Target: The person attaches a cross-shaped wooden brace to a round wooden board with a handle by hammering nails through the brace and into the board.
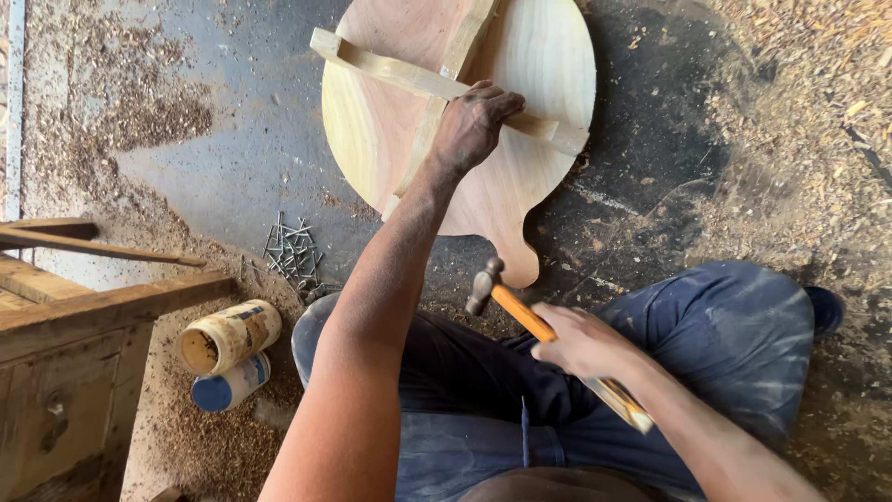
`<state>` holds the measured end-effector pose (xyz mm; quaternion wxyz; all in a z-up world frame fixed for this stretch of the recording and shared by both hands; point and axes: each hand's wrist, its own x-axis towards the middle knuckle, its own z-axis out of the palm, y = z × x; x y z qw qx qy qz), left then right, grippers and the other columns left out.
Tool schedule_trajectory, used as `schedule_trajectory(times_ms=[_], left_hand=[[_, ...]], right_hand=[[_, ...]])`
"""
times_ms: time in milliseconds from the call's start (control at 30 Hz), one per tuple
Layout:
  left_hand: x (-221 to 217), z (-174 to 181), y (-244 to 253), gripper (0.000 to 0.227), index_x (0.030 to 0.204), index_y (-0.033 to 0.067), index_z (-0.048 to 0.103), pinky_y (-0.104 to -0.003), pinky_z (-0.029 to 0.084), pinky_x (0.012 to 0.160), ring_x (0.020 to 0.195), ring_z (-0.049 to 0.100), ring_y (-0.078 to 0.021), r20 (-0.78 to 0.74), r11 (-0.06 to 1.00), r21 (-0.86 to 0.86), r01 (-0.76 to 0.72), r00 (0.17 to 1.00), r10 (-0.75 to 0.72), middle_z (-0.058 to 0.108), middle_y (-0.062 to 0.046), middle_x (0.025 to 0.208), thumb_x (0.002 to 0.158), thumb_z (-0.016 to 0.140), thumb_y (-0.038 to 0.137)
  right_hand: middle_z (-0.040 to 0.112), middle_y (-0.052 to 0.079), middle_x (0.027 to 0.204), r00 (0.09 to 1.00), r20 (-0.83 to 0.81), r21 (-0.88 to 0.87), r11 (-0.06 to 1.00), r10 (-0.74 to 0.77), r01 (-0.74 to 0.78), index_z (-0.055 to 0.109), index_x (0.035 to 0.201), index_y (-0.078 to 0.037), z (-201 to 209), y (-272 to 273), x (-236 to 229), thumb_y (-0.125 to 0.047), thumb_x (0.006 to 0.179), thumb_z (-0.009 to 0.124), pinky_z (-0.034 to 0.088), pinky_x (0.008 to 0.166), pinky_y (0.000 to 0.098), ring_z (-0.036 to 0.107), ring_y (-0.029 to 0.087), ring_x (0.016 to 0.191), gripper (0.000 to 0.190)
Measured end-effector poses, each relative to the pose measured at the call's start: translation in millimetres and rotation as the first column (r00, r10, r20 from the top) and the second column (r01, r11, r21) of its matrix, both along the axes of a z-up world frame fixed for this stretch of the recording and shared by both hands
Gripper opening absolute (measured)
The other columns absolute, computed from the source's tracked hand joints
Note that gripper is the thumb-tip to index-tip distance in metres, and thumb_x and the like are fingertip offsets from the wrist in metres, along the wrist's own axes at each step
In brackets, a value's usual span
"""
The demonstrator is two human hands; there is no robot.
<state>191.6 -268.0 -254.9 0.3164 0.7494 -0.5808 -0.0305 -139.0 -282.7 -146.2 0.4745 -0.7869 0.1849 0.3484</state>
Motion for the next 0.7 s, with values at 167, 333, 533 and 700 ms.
schedule_trajectory(times_ms=[167, 333, 533, 700], left_hand=[[-2.6, -4.8, 2.5, 0.022, 0.107, 0.0132, 0.076, -0.047, 0.048, 0.112, 0.102, 0.076, -0.0212, 0.006, 1.000, -0.019, -0.013, 1.000, 0.014, 0.078, -0.006, 0.111, 0.106, 0.055, 0.007], [2.1, -0.9, 8.3, 0.024, 0.110, 0.0083, 0.074, -0.050, 0.044, 0.118, 0.110, 0.071, -0.0269, -0.046, 0.999, -0.040, 0.012, 0.999, -0.013, 0.076, -0.008, 0.109, 0.097, 0.054, 0.003], [-10.3, -3.2, 12.4, 0.029, 0.115, 0.0091, 0.074, -0.048, 0.043, 0.120, 0.112, 0.071, -0.0280, -0.054, 0.999, -0.049, -0.007, 0.999, 0.004, 0.075, -0.010, 0.113, 0.099, 0.050, 0.007], [-7.6, -10.5, 13.1, 0.027, 0.117, 0.0107, 0.073, -0.048, 0.043, 0.121, 0.114, 0.070, -0.0281, -0.104, 0.998, -0.060, -0.034, 0.994, 0.027, 0.075, -0.009, 0.115, 0.106, 0.048, 0.012]], right_hand=[[0.066, 0.007, 0.082, 0.909, -0.317, 0.019, 0.956, -0.271, 0.292, 0.052, 0.143, -0.016, 59.8, -34.1, -19.3, -0.031, 0.085, 0.079, 0.054, 0.059, 0.0331, 0.061, 0.015, 0.061, 0.065], [0.061, 0.001, 0.085, 0.706, 0.081, 0.544, 0.625, -0.703, 0.560, 0.048, 0.140, -0.008, 77.9, -56.2, -25.0, -0.017, 0.080, 0.073, 0.056, 0.058, 0.0287, 0.064, 0.010, 0.063, 0.066], [0.055, 0.011, 0.077, 0.672, 0.203, 0.101, 0.698, -0.712, 0.709, 0.052, 0.134, -0.005, 22.4, -52.8, -20.8, -0.010, 0.095, 0.073, 0.048, 0.048, 0.0362, 0.055, 0.020, 0.054, 0.044], [0.058, 0.007, 0.079, 0.670, 0.246, 0.202, 0.714, -0.700, 0.671, 0.051, 0.140, -0.010, 10.4, -64.5, -12.9, -0.016, 0.088, 0.073, 0.051, 0.056, 0.0315, 0.057, 0.015, 0.061, 0.056]])
